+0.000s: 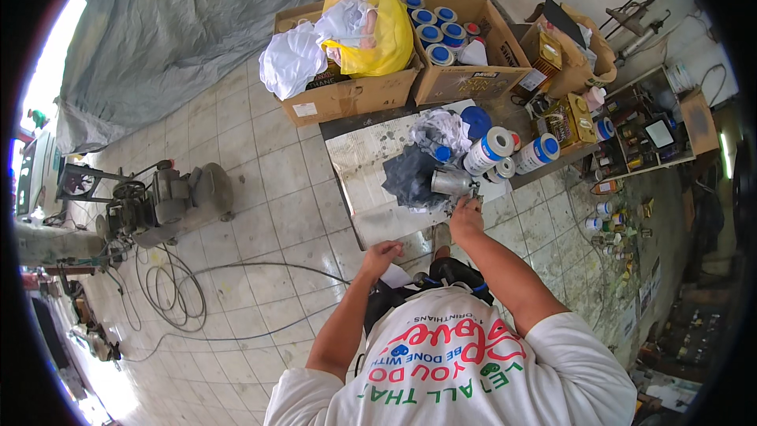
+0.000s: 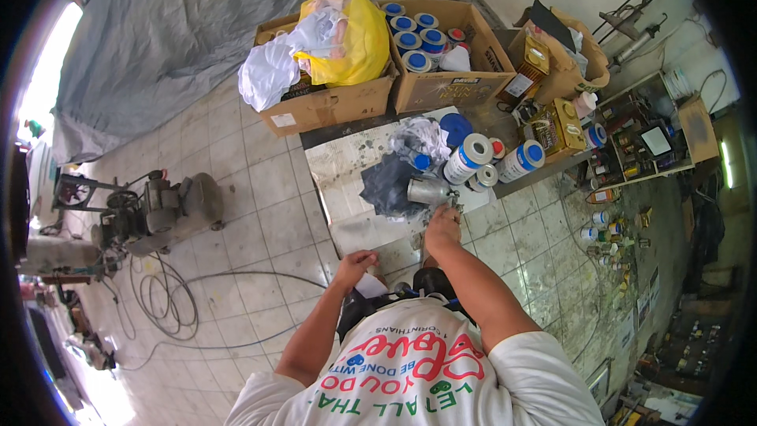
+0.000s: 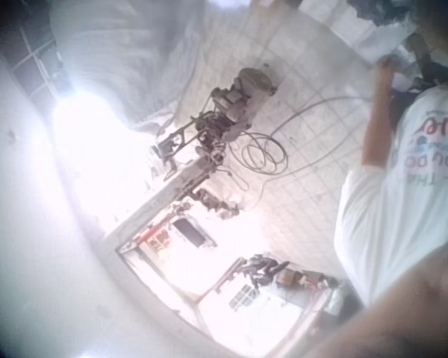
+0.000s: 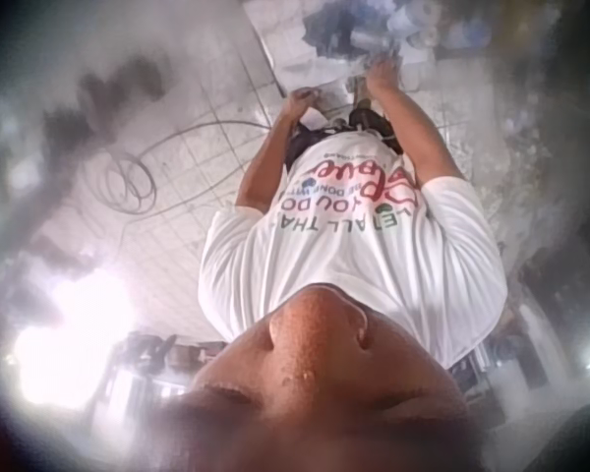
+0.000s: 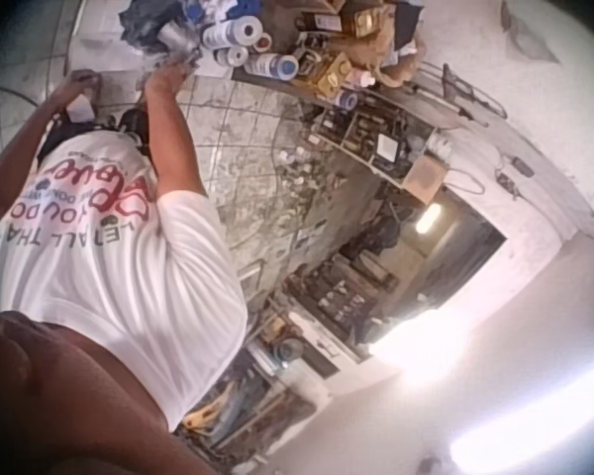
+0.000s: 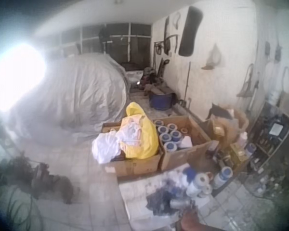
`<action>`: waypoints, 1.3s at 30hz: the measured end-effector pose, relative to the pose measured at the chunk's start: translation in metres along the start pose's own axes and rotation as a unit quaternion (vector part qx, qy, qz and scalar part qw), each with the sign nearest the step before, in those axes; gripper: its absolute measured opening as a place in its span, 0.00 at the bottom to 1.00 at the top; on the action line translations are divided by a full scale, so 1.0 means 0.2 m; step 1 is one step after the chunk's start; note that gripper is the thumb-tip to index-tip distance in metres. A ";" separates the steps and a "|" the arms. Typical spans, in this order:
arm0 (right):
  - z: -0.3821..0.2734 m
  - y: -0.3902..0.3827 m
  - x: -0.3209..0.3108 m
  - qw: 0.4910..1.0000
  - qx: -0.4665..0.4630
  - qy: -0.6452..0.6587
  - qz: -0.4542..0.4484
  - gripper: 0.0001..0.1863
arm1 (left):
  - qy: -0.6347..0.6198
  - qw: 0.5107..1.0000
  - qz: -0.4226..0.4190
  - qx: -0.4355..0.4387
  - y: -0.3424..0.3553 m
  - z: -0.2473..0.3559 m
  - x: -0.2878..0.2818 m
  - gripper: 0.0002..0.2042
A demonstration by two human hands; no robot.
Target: The person opens several paint cans and pours their contents into a larger container. They then use a cloth to wipe the rims of the cans and the container, and finally closes the container with a lid.
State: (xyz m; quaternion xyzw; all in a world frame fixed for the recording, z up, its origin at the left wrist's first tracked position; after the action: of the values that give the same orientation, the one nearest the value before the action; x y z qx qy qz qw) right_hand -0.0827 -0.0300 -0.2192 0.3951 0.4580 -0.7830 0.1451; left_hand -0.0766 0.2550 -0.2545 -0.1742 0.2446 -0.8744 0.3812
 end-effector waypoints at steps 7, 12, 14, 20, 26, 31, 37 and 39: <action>-0.08 -0.05 -0.18 0.981 0.023 -0.191 0.024 0.50 | 0.003 1.000 0.000 -0.006 0.00 -0.03 -0.06 0.16; -0.05 0.00 -0.22 0.976 0.063 -0.205 0.041 0.51 | -0.006 1.000 0.029 0.004 -0.01 0.01 -0.11 0.17; -0.02 -0.02 -0.23 0.987 0.050 -0.149 0.037 0.50 | -0.021 0.998 0.046 -0.035 -0.03 0.01 -0.15 0.18; 0.04 -0.14 -0.34 0.975 -0.106 0.177 -0.081 0.46 | -0.199 0.969 0.122 -0.077 -0.14 -0.10 -0.24 0.22; 0.00 -0.23 -0.31 0.897 -0.240 0.369 0.044 0.41 | -0.157 0.983 0.090 -0.026 -0.43 0.00 -0.24 0.21; -0.09 -0.23 -0.31 0.871 -0.278 0.380 0.139 0.37 | -0.106 0.994 -0.012 -0.016 -0.57 0.10 -0.21 0.21; -0.12 -0.11 -0.33 0.872 -0.245 0.413 0.095 0.32 | 0.170 0.985 0.039 0.002 -0.64 0.31 -0.09 0.17; -0.11 -0.09 -0.36 0.880 -0.243 0.396 0.095 0.31 | 0.264 0.963 0.041 -0.027 -0.66 0.40 -0.03 0.18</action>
State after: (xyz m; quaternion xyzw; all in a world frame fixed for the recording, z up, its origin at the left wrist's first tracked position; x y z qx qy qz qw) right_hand -0.0360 -0.0118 -0.1594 0.6661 0.6139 -0.4073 0.1165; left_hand -0.1095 0.3143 -0.1150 0.0628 0.3672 -0.8658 0.3341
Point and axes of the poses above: each hand's wrist, its own y-axis towards the middle knuckle, its own x-axis out of the palm, z = x × y, the point moved 7 cm from there along y, towards the middle knuckle, and after that the axes turned 6 degrees about -z, right-handed, at the moved point
